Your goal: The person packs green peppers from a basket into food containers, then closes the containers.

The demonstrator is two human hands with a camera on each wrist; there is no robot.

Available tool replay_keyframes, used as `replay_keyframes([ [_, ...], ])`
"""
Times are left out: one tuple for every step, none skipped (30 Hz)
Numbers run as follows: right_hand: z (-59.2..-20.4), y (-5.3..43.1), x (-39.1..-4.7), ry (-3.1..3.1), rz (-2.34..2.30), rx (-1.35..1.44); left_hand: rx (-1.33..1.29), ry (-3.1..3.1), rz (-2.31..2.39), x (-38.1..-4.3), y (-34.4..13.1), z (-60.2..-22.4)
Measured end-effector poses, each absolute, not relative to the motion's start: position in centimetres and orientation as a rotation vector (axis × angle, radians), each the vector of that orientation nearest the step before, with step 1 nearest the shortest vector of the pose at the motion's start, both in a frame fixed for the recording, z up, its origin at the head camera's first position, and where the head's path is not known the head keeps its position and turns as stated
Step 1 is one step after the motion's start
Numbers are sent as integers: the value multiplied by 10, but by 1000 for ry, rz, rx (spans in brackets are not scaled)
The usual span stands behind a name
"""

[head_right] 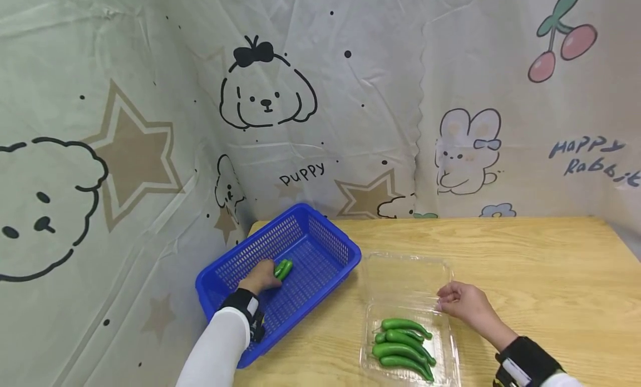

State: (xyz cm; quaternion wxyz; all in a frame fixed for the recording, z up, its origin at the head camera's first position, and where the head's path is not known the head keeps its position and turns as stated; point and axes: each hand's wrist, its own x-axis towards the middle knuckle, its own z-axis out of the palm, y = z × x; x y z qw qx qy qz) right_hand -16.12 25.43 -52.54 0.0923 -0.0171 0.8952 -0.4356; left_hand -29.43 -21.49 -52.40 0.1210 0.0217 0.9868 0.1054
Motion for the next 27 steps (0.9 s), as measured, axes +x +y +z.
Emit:
replay_keyframes([
  [-525, 254, -161, 2661, -1292, -59, 79, 2883, 286, -294, -215, -525],
  [-524, 254, -162, 2664, -1293, -67, 96, 2889, 263, -294, -215, -525],
  [-524, 254, -162, 2669, -1288, -67, 107, 2890, 254, -294, -214, -526],
  [-524, 254, -162, 2673, -1287, -69, 118, 2894, 250, -293, -214, -526],
  [-523, 254, -162, 2676, -1284, -74, 129, 2897, 247, -293, -214, -527],
  [-523, 253, -162, 2678, -1278, -69, 141, 2902, 249, -293, -214, -527],
  [-523, 253, -162, 2678, -1274, -72, 144, 2902, 253, -293, -214, -527],
  [-523, 253, -163, 2678, -1268, -64, 148, 2902, 263, -293, -214, -526],
  [-523, 253, -163, 2676, -1266, -54, 149, 2900, 272, -293, -214, -526],
  [-523, 253, -163, 2677, -1265, -62, 148, 2899, 275, -293, -213, -526],
  [-523, 253, -163, 2676, -1264, -59, 140, 2893, 281, -293, -213, -526],
  [-523, 253, -164, 2681, -1263, -68, 132, 2891, 288, -293, -213, -525],
  [-523, 253, -164, 2681, -1266, -78, 124, 2888, 292, -293, -214, -526],
  [-523, 253, -164, 2681, -1269, -80, 116, 2886, 297, -293, -214, -526],
  [-523, 253, -165, 2680, -1275, -85, 107, 2883, 307, -292, -214, -526],
  [-523, 253, -165, 2681, -1275, -96, 100, 2882, 316, -292, -214, -526],
  [-523, 253, -166, 2679, -1279, -100, 92, 2877, 327, -291, -214, -526],
  [-524, 253, -166, 2679, -1280, -109, 90, 2875, 329, -291, -214, -526],
  [-524, 252, -166, 2673, -1282, -107, 93, 2876, 336, -290, -214, -525],
  [-525, 252, -166, 2669, -1282, -104, 94, 2876, 344, -289, -214, -525],
  [-525, 251, -167, 2668, -1282, -111, 96, 2878, 355, -289, -214, -525],
  [-526, 251, -166, 2667, -1280, -115, 100, 2879, 363, -288, -214, -525],
  [-526, 250, -166, 2665, -1279, -116, 105, 2880, 374, -287, -213, -524],
  [-526, 249, -166, 2664, -1277, -114, 122, 2884, 383, -286, -213, -523],
  [-526, 249, -166, 2661, -1273, -113, 140, 2888, 400, -286, -212, -523],
  [-526, 248, -166, 2660, -1269, -114, 151, 2885, 417, -285, -211, -522],
  [-527, 248, -165, 2659, -1265, -114, 160, 2881, 437, -284, -210, -520],
])
